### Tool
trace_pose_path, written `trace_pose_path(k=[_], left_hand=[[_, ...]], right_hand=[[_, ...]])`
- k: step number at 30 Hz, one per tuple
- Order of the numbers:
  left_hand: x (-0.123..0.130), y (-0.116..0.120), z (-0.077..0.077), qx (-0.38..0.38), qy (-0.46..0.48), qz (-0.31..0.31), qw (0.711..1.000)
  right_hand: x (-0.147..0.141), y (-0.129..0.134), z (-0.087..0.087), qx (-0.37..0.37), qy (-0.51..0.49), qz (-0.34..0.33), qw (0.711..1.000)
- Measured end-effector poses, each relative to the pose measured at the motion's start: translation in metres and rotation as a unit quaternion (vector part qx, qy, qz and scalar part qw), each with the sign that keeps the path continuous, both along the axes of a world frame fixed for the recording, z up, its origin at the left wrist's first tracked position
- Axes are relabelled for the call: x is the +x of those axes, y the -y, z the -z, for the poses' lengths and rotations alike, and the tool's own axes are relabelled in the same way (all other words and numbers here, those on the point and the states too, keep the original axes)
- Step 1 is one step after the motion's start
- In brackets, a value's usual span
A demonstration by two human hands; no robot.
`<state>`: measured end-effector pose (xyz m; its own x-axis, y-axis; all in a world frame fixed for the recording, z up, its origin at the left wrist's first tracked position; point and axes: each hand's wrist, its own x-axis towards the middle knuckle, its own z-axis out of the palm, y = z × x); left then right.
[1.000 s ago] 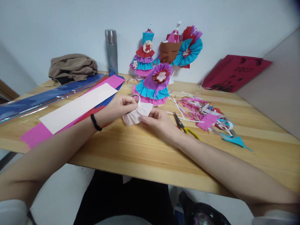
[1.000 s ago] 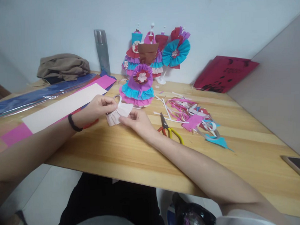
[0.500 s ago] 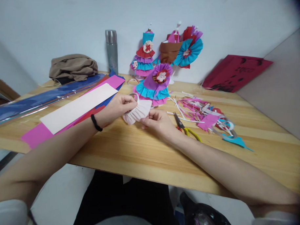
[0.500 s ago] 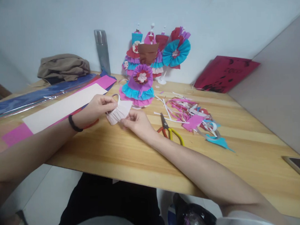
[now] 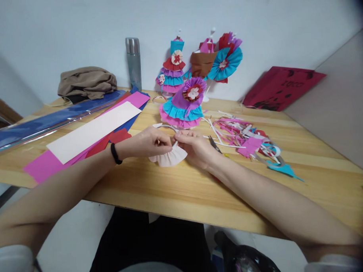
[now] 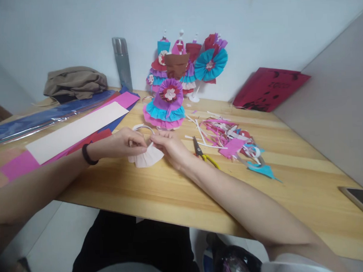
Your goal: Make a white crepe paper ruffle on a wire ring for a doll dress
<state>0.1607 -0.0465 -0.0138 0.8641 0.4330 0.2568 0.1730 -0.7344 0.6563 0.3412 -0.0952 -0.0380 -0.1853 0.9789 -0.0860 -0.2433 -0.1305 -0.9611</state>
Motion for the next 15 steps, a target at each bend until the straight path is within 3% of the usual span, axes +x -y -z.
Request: trace_pose_path(k=[6, 10, 12, 15], left_hand=[[-0.001, -0.001, -0.002, 0.109, 0.124, -0.059, 0.985], [-0.010, -0.005, -0.013, 0.113, 0.167, -0.182, 0.963], [-0.014, -0.011, -0.015, 0.074, 0.169, -0.243, 0.952], [-0.017, -0.023, -0.011, -0.087, 0.146, -0.255, 0.952]], right_hand=[[0.007, -0.004, 0.001, -0.031, -0.006, 0.040, 0.999], [0.010, -0.008, 0.002, -0.027, 0.018, 0.073, 0.997], [0.010, -0.009, 0.003, -0.023, 0.024, 0.087, 0.996], [0.011, -0.010, 0.005, -0.010, 0.032, 0.100, 0.994]])
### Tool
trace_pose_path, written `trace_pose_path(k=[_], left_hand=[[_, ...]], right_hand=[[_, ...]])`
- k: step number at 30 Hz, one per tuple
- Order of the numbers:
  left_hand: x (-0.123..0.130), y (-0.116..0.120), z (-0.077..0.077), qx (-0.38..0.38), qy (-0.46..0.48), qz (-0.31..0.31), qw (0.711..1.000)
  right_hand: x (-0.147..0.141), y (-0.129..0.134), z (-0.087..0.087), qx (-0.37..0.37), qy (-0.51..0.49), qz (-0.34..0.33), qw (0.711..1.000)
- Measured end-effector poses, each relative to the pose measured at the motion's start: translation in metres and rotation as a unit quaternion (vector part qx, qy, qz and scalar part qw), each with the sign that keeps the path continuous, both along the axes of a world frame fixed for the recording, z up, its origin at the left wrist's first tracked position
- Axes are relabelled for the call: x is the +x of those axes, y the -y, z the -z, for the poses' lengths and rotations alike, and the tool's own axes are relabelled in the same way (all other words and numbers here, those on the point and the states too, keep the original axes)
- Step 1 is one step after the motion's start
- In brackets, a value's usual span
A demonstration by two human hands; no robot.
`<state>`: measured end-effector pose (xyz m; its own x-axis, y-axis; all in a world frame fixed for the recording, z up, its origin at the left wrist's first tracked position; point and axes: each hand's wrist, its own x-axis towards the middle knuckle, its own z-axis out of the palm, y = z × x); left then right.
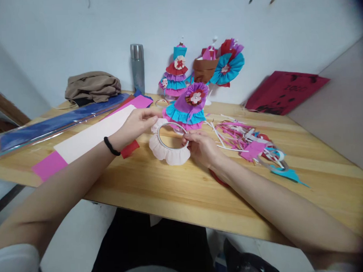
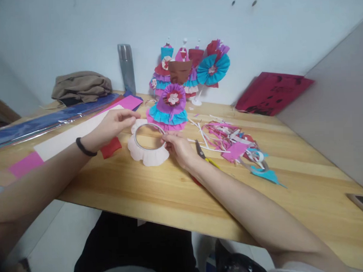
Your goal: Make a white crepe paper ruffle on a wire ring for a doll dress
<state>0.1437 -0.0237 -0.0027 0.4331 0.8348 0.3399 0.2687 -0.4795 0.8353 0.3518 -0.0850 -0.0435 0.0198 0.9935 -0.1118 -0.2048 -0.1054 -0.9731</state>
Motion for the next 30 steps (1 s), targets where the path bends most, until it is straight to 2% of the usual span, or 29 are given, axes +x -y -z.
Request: trace_pose_path(k=[3, 8, 12, 15, 18, 24, 30], left_hand=[[0.000, -0.006, 0.006, -0.131, 0.041, 0.062, 0.989], [0.001, -0.003, 0.006, -0.187, 0.123, 0.107, 0.969], [-0.001, 0.000, 0.002, -0.241, 0.087, 0.164, 0.953], [-0.002, 0.001, 0.003, -0.260, 0.061, 0.217, 0.939], [-0.002, -0.001, 0.007, -0.274, 0.076, 0.254, 0.924], [-0.008, -0.010, 0.008, -0.254, 0.063, 0.233, 0.937], [-0.012, -0.015, 0.003, -0.235, -0.018, 0.236, 0.943]], right_hand=[[0.001, -0.001, 0.002, 0.020, 0.008, 0.000, 1.000], [0.003, -0.001, 0.003, 0.049, 0.044, 0.000, 0.998], [0.002, 0.002, -0.002, 0.043, 0.088, -0.021, 0.995], [0.000, 0.005, -0.006, 0.035, 0.105, -0.046, 0.993], [-0.002, 0.007, -0.009, 0.025, 0.103, -0.057, 0.993], [-0.001, 0.006, -0.007, 0.009, 0.096, -0.043, 0.994], [-0.001, 0.006, -0.006, 0.008, 0.100, -0.041, 0.994]])
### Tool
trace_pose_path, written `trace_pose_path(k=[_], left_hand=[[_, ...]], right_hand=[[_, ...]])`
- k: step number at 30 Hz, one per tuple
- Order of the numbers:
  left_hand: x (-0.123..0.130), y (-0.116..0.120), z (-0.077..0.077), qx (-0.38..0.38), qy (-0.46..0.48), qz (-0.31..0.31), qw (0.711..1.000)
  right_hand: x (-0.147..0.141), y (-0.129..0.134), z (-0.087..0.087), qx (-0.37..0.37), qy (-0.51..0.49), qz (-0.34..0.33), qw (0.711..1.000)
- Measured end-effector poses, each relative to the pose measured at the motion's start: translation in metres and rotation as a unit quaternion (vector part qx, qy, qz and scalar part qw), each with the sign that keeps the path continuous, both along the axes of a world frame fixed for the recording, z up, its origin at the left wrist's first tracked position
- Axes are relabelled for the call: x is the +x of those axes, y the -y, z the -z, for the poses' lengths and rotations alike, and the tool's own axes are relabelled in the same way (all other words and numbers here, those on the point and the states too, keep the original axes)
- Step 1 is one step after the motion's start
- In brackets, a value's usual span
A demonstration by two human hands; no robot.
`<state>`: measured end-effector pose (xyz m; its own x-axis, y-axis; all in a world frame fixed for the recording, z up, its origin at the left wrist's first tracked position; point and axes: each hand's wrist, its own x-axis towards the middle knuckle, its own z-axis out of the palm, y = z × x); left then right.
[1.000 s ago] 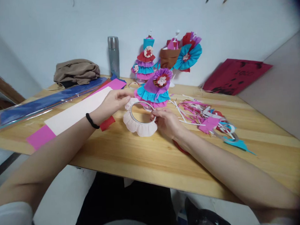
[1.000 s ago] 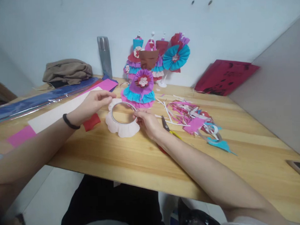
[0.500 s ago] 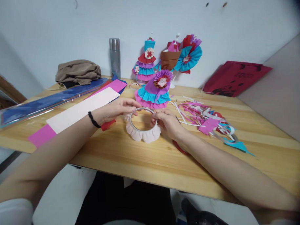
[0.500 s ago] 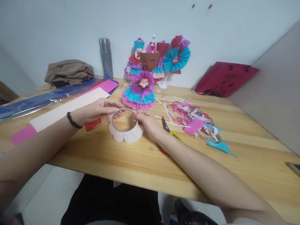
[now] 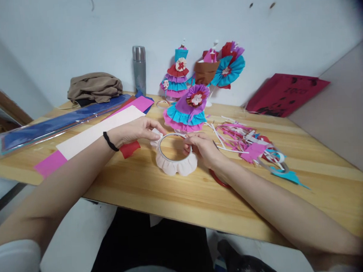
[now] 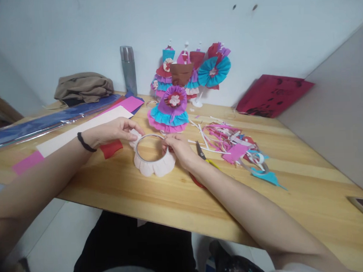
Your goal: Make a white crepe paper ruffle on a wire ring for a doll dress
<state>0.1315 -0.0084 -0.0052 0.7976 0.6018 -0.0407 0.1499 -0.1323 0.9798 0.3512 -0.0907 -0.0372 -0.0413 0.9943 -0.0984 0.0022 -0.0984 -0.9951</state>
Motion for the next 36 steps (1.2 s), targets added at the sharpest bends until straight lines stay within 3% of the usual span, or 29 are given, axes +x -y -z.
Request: trace_pose_path(k=[7, 13, 17, 20, 24, 27, 32, 36], left_hand=[[0.001, 0.001, -0.001, 0.055, -0.054, -0.007, 0.997], [0.001, 0.002, 0.001, 0.100, -0.152, 0.005, 0.983], [0.001, -0.001, 0.004, 0.125, -0.177, 0.014, 0.976], [0.001, -0.001, 0.006, 0.114, -0.167, 0.023, 0.979], [0.000, 0.000, 0.005, 0.085, -0.165, -0.016, 0.983], [-0.002, 0.000, 0.005, 0.046, -0.152, -0.030, 0.987], [-0.008, -0.005, 0.007, -0.016, -0.114, -0.012, 0.993], [-0.008, -0.006, 0.007, -0.039, -0.067, -0.025, 0.997]], right_hand=[[0.002, -0.002, 0.001, -0.015, 0.024, -0.001, 1.000], [0.005, -0.007, 0.009, -0.012, 0.107, -0.056, 0.993], [0.002, -0.003, 0.005, -0.010, 0.128, -0.068, 0.989], [0.002, 0.000, 0.000, 0.006, 0.131, -0.098, 0.987], [0.006, 0.002, -0.003, 0.061, 0.134, -0.185, 0.972], [0.009, 0.001, -0.002, 0.047, 0.138, -0.247, 0.958], [0.008, 0.001, -0.005, 0.006, 0.120, -0.204, 0.972], [0.012, 0.001, -0.018, -0.001, 0.116, -0.165, 0.980]])
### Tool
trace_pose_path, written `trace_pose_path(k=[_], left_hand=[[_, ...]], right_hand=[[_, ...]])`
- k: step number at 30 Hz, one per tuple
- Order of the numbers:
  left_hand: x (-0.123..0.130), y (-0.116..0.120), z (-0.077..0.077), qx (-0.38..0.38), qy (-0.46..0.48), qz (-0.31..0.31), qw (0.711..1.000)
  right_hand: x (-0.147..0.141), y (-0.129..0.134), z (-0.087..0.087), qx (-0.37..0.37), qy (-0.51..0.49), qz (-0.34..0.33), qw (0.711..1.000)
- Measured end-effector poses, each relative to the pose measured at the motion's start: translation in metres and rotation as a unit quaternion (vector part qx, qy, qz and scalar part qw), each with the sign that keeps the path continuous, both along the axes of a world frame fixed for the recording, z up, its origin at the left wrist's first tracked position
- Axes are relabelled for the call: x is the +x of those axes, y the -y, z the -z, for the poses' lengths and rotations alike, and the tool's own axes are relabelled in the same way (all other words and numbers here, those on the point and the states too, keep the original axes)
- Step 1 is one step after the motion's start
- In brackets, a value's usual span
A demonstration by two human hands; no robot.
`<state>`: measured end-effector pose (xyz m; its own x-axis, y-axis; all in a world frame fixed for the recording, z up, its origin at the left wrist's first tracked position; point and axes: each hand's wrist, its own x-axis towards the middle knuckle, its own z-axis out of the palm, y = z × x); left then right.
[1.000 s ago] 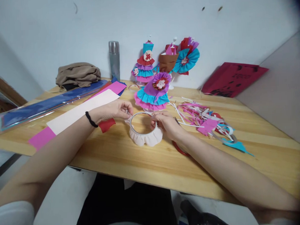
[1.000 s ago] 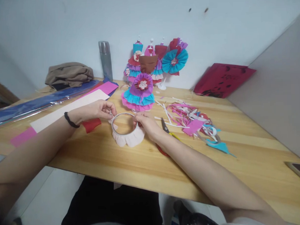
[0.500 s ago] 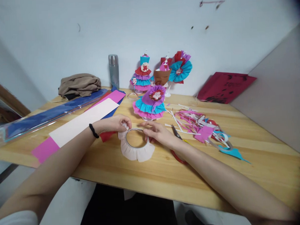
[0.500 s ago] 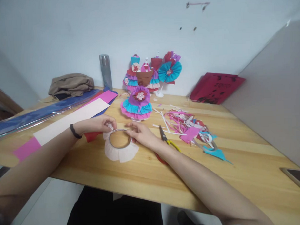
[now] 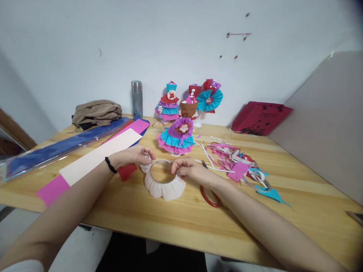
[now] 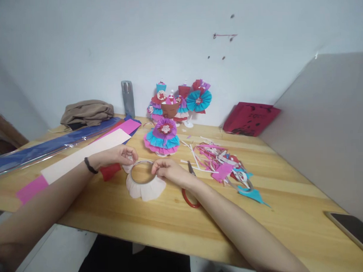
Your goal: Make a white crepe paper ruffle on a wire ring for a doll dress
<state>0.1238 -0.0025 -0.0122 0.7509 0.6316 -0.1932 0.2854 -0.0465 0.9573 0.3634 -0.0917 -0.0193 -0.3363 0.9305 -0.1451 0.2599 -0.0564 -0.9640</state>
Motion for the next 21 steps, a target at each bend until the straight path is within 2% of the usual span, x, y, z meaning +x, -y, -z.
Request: trace_pose_path(k=[4, 7, 9, 12, 14, 15, 16, 18, 20, 21], left_hand=[[0.005, 0.006, -0.002, -0.001, 0.027, -0.030, 0.999], [0.005, 0.008, -0.003, 0.022, 0.010, -0.023, 0.999], [0.004, 0.005, -0.002, 0.037, -0.024, 0.005, 0.999], [0.000, 0.000, 0.001, 0.035, -0.073, 0.046, 0.996], [-0.001, -0.002, 0.003, 0.042, -0.088, 0.055, 0.994], [-0.001, -0.003, 0.004, 0.051, -0.092, 0.059, 0.993], [0.000, -0.003, 0.005, 0.062, -0.094, 0.063, 0.992], [0.001, -0.003, 0.006, 0.076, -0.099, 0.071, 0.990], [0.001, -0.002, 0.006, 0.077, -0.101, 0.072, 0.989], [0.002, -0.002, 0.007, 0.074, -0.101, 0.072, 0.989]], right_hand=[[0.013, -0.002, -0.018, 0.035, 0.003, 0.037, 0.999], [0.020, -0.005, -0.022, 0.049, -0.001, 0.038, 0.998], [0.022, -0.007, -0.018, 0.037, 0.003, 0.004, 0.999], [0.022, -0.007, -0.009, -0.004, 0.036, -0.084, 0.996], [0.023, -0.008, -0.006, 0.008, 0.076, -0.123, 0.989], [0.023, -0.009, -0.005, 0.034, 0.101, -0.116, 0.987], [0.024, -0.011, -0.005, 0.074, 0.126, -0.083, 0.986], [0.025, -0.017, -0.007, 0.171, 0.151, 0.051, 0.972], [0.025, -0.025, -0.008, 0.247, 0.129, 0.204, 0.938], [0.024, -0.030, -0.008, 0.269, 0.113, 0.256, 0.922]])
